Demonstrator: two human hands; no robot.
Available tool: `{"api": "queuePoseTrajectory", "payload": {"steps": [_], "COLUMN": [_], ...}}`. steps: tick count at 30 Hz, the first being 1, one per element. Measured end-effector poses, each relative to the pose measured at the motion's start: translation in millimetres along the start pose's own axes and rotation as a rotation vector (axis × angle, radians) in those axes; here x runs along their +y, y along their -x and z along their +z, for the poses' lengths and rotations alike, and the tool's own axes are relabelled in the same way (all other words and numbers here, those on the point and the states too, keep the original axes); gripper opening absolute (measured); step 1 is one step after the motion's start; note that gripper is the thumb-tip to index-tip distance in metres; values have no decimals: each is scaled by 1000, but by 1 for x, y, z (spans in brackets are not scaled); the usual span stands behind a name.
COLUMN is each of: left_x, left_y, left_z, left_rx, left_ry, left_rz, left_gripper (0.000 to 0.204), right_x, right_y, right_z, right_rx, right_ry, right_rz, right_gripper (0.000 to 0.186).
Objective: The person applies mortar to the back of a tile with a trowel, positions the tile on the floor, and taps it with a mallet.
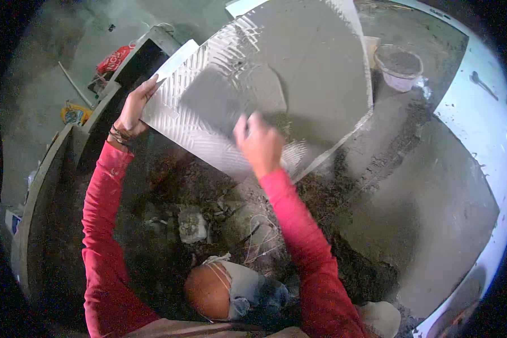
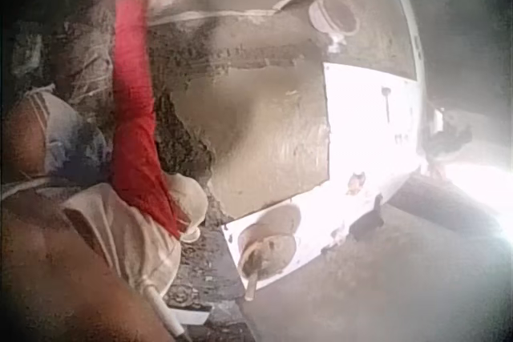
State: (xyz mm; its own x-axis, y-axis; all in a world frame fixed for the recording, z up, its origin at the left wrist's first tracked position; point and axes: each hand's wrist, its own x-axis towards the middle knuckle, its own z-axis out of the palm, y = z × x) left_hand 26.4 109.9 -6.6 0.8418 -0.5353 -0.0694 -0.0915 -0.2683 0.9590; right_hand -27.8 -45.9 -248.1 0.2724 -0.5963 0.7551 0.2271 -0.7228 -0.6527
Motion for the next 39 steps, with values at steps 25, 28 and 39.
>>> {"api": "queuePoseTrajectory", "payload": {"steps": [25, 28, 39], "left_x": [-83, -87, -82], "left_y": [3, -5, -12], "left_z": [20, 18, -4], "left_rx": [225, 340, 19], "left_ry": [656, 648, 719], "left_rz": [395, 437, 285], "left_gripper": [69, 71, 64], "right_x": [-85, -23, 44], "right_y": [-160, -109, -42], "right_z": [-69, -50, -16], "right_rx": [-91, -7, 76], "right_ry": [-816, -173, -3], "right_rz": [497, 382, 95], "right_gripper": [38, 38, 36]}}
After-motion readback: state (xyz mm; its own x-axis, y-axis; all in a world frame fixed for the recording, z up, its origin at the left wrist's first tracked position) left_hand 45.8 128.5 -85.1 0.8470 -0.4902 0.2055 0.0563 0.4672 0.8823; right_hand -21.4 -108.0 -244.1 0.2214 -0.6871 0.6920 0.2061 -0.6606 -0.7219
